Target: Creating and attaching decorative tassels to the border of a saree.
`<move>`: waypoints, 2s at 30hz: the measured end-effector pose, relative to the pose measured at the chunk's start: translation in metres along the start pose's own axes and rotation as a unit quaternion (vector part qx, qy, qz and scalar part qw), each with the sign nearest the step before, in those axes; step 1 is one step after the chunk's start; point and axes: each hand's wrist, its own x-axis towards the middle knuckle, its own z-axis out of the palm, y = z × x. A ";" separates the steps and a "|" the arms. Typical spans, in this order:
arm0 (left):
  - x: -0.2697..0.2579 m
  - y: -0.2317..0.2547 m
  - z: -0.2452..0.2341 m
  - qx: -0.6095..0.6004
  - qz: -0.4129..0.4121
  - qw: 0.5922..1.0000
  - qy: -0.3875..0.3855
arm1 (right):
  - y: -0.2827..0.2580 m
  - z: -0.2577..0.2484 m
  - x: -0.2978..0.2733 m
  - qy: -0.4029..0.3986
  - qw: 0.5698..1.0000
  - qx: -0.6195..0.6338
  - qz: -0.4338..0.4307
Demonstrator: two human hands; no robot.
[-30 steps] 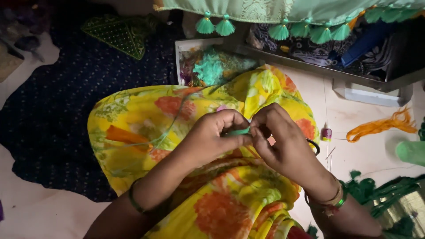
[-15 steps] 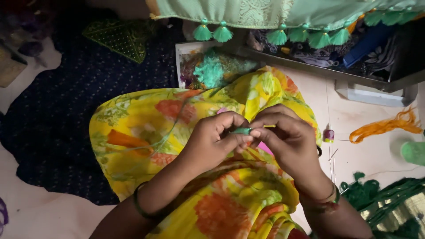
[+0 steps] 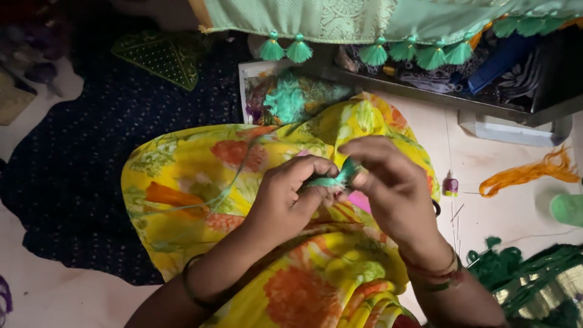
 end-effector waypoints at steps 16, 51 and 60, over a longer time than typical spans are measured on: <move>-0.003 0.006 -0.001 -0.049 -0.150 0.986 -0.055 | -0.015 -0.075 0.021 0.170 0.934 -0.212 -0.232; 0.051 0.065 -0.042 -0.064 0.108 0.992 0.011 | -0.086 0.029 0.024 -0.124 0.895 -0.298 -0.307; 0.054 0.001 -0.018 -0.193 0.000 0.966 -0.171 | -0.118 0.037 0.041 -0.112 0.957 -0.173 -0.202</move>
